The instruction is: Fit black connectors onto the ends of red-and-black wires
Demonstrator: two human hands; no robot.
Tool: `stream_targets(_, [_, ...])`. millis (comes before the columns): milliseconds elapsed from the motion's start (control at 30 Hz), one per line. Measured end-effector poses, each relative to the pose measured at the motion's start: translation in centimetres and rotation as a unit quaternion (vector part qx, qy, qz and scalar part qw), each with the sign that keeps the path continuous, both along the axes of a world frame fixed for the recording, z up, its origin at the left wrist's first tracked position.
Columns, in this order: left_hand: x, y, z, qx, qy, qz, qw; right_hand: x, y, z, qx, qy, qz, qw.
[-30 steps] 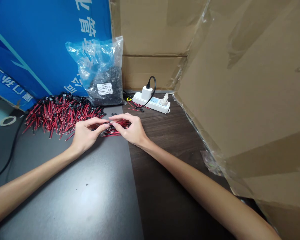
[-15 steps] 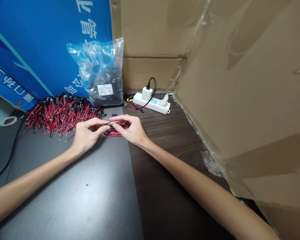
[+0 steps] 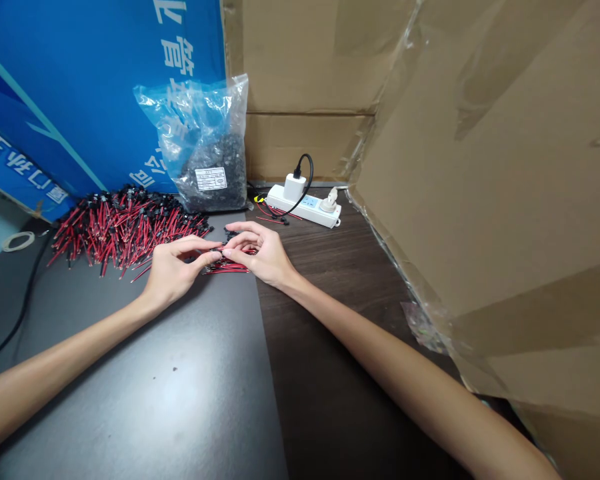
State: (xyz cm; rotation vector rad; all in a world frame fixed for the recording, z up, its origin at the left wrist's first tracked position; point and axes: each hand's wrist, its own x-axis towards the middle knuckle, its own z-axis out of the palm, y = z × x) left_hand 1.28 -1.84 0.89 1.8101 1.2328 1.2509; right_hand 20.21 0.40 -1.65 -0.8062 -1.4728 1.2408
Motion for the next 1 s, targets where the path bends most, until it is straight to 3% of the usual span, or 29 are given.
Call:
stream_targets(200, [-0.14, -0.04, -0.11, -0.028, -0.011, -0.010, 1.000, 0.20, -0.12, 0.30, -0.033, -0.007, 0.011, 0.999])
stream_targets(567, [-0.18, -0.11, -0.16, -0.030, 0.010, -0.031, 0.999, 0.17, -0.27, 0.45, -0.021, -0.031, 0.023, 0.999])
stream_targets(733, [0.07, -0.17, 0.02, 0.015, 0.030, -0.002, 0.999, -0.22, -0.15, 0.21, 0.004, -0.012, -0.009, 1.000])
stream_targets(1000, [-0.19, -0.16, -0.41, 0.025, -0.018, 0.045, 0.999, -0.39, -0.25, 0.33, 0.036, -0.032, -0.078, 0.996])
